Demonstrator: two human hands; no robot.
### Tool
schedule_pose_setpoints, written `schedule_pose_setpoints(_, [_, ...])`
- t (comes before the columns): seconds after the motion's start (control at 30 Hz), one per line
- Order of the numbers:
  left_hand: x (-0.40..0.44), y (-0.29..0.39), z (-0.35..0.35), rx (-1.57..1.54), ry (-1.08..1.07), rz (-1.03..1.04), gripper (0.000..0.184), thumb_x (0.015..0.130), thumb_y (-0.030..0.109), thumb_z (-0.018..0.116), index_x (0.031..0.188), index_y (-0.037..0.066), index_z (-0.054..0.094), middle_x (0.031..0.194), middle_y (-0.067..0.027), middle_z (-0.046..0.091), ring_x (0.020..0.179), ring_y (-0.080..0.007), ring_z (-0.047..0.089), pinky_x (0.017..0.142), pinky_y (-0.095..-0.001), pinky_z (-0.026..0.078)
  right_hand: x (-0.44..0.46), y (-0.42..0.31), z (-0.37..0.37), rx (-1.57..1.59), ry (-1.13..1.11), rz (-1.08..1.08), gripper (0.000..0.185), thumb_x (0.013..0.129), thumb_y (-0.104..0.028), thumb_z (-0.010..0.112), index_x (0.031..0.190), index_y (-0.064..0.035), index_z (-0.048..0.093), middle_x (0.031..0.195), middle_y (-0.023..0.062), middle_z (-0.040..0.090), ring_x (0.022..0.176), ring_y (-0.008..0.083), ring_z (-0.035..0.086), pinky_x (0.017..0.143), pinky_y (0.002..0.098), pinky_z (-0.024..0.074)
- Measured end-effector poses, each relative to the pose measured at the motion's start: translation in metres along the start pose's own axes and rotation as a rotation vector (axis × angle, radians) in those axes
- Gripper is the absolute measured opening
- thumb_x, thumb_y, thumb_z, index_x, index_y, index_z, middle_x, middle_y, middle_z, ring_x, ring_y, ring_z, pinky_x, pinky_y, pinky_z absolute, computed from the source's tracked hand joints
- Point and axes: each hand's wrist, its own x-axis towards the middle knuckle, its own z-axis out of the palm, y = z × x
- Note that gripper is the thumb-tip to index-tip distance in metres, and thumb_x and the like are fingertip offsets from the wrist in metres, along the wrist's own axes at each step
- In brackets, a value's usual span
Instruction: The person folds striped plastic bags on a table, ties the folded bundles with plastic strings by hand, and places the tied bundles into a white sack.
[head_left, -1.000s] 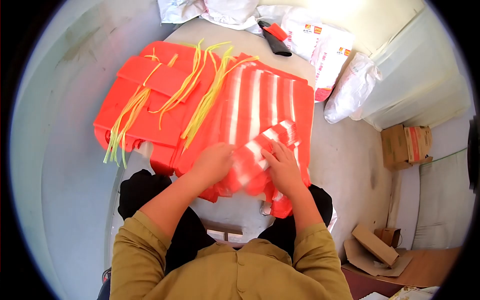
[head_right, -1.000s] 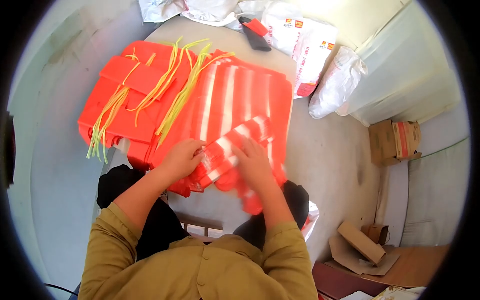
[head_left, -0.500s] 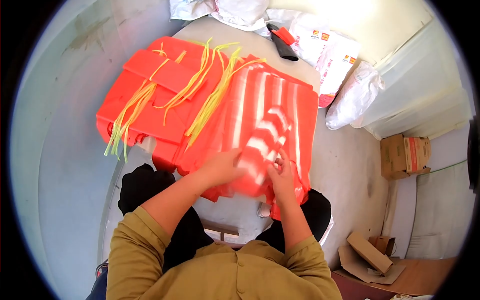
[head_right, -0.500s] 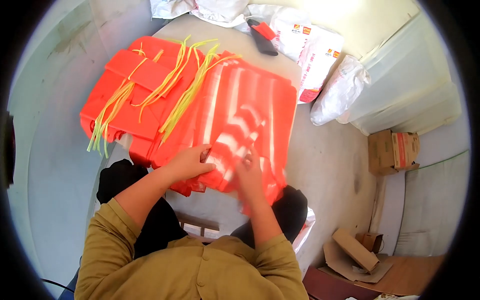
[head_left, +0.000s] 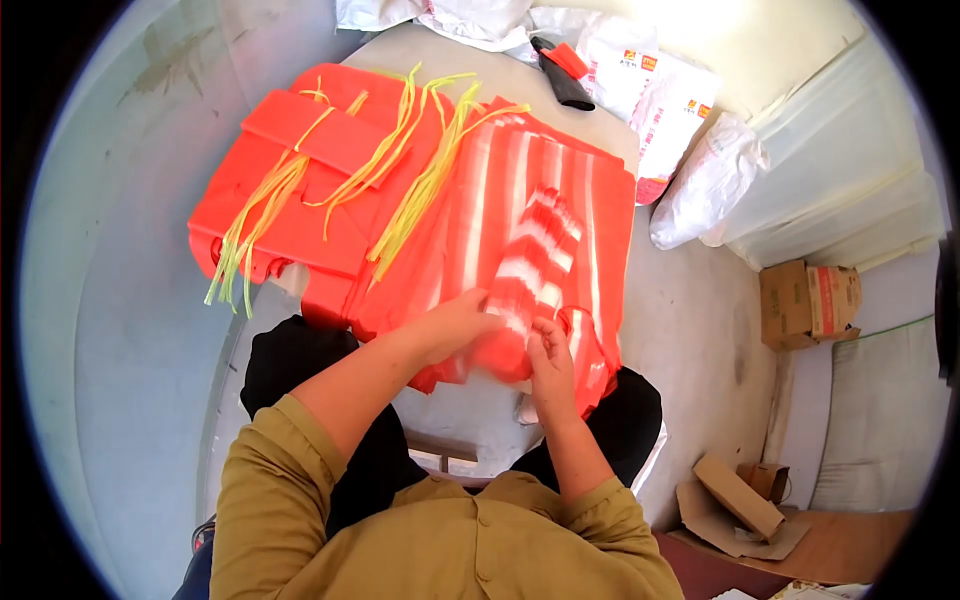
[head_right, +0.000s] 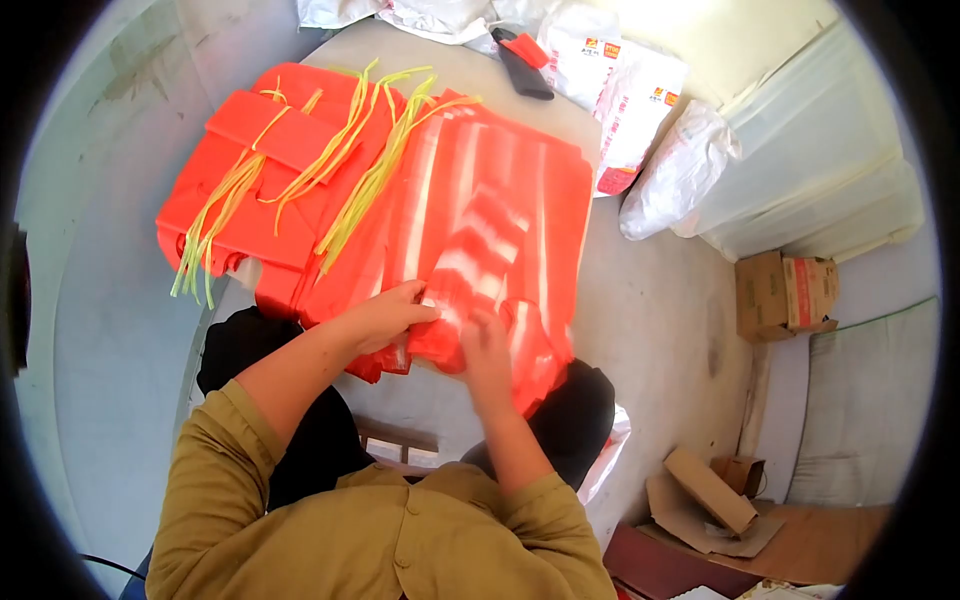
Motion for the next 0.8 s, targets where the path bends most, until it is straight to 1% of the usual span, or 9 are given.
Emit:
schedule_pose_setpoints(0.1, [0.011,-0.010,0.005,0.001,0.067,0.059,0.079,0.094,0.029,0.071,0.152,-0.011,0.035,0.139,-0.0250,0.058,0.127,-0.0294,0.059,0.099,-0.0376,0.052,-0.006,-0.014,-0.003,0.027,-0.038,0.124,0.036,0.107,-0.015,0.054,0.140,-0.0023,0.053,0.133,0.0057,0.056,0.119,0.0137,0.055,0.105,0.0282,0.0438])
schedule_pose_setpoints(0.17, [0.011,-0.011,0.009,0.101,0.104,0.069,0.080,0.093,0.028,0.071,0.153,-0.011,0.033,0.139,-0.0259,0.057,0.126,-0.0297,0.060,0.099,-0.0372,0.052,-0.007,-0.014,-0.004,0.055,-0.055,0.099,0.038,0.106,-0.014,0.055,0.142,-0.0024,0.052,0.136,0.0075,0.055,0.122,0.0150,0.054,0.106,0.0290,0.0440])
schedule_pose_setpoints(0.3, [0.007,-0.006,0.011,0.157,0.072,0.073,0.076,0.095,0.008,0.073,0.155,-0.005,0.029,0.139,-0.0186,0.055,0.120,-0.0219,0.061,0.094,-0.0350,0.056,0.002,-0.011,-0.006,0.173,-0.020,0.104,0.050,0.103,-0.008,0.057,0.151,-0.0038,0.043,0.145,0.0122,0.050,0.129,0.0186,0.053,0.110,0.0310,0.0433])
schedule_pose_setpoints(0.4, [-0.020,0.022,0.021,0.252,0.076,0.000,0.088,0.091,0.006,0.075,0.160,-0.005,0.021,0.141,-0.0199,0.054,0.122,-0.0219,0.060,0.095,-0.0352,0.056,0.010,-0.025,0.002,0.275,0.039,0.084,0.065,0.101,-0.003,0.057,0.160,-0.0058,0.031,0.152,0.0157,0.044,0.134,0.0212,0.051,0.112,0.0332,0.0437])
schedule_pose_setpoints(0.5, [-0.025,0.019,0.018,0.308,0.085,0.001,0.097,0.089,0.004,0.075,0.163,-0.004,0.014,0.142,-0.0210,0.054,0.113,-0.0231,0.064,0.090,-0.0341,0.057,0.023,-0.036,0.008,0.120,0.001,0.049,0.076,0.099,-0.005,0.061,0.164,-0.0074,0.022,0.156,0.0167,0.040,0.134,0.0230,0.051,0.109,0.0350,0.0473])
schedule_pose_setpoints(0.6, [-0.035,0.023,0.019,0.375,0.052,0.075,0.101,0.087,0.009,0.078,0.165,-0.001,0.013,0.135,-0.0219,0.059,0.099,-0.0256,0.067,0.083,-0.0344,0.056,0.032,-0.045,0.016,0.038,0.047,0.131,0.086,0.094,-0.006,0.069,0.165,-0.0073,0.020,0.157,0.0165,0.039,0.134,0.0241,0.053,0.105,0.0363,0.0513])
schedule_pose_setpoints(0.7, [-0.056,0.051,0.029,0.504,0.067,-0.051,0.107,0.085,0.014,0.080,0.166,0.003,0.011,0.121,-0.0227,0.066,0.090,-0.0263,0.067,0.079,-0.0342,0.054,0.031,-0.054,0.025,0.085,0.042,0.115,0.095,0.089,-0.004,0.075,0.165,-0.0069,0.019,0.158,0.0164,0.038,0.131,0.0247,0.055,0.102,0.0363,0.0534])
schedule_pose_setpoints(0.73, [-0.049,0.039,0.023,0.534,0.075,0.013,0.110,0.083,0.021,0.082,0.166,0.005,0.013,0.106,-0.0231,0.069,0.092,-0.0278,0.068,0.080,-0.0358,0.053,0.033,-0.047,0.027,0.088,0.038,0.087,0.095,0.088,-0.002,0.075,0.166,-0.0069,0.020,0.159,0.0163,0.038,0.132,0.0248,0.055,0.102,0.0364,0.0534])
schedule_pose_setpoints(0.8, [-0.044,0.033,0.018,0.773,0.106,0.126,0.104,0.083,0.024,0.081,0.165,0.006,0.020,0.103,-0.0227,0.069,0.093,-0.0301,0.068,0.080,-0.0380,0.054,0.036,-0.036,0.026,0.097,0.025,0.031,0.097,0.086,0.001,0.075,0.166,-0.0069,0.020,0.160,0.0159,0.037,0.132,0.0250,0.055,0.102,0.0365,0.0535])
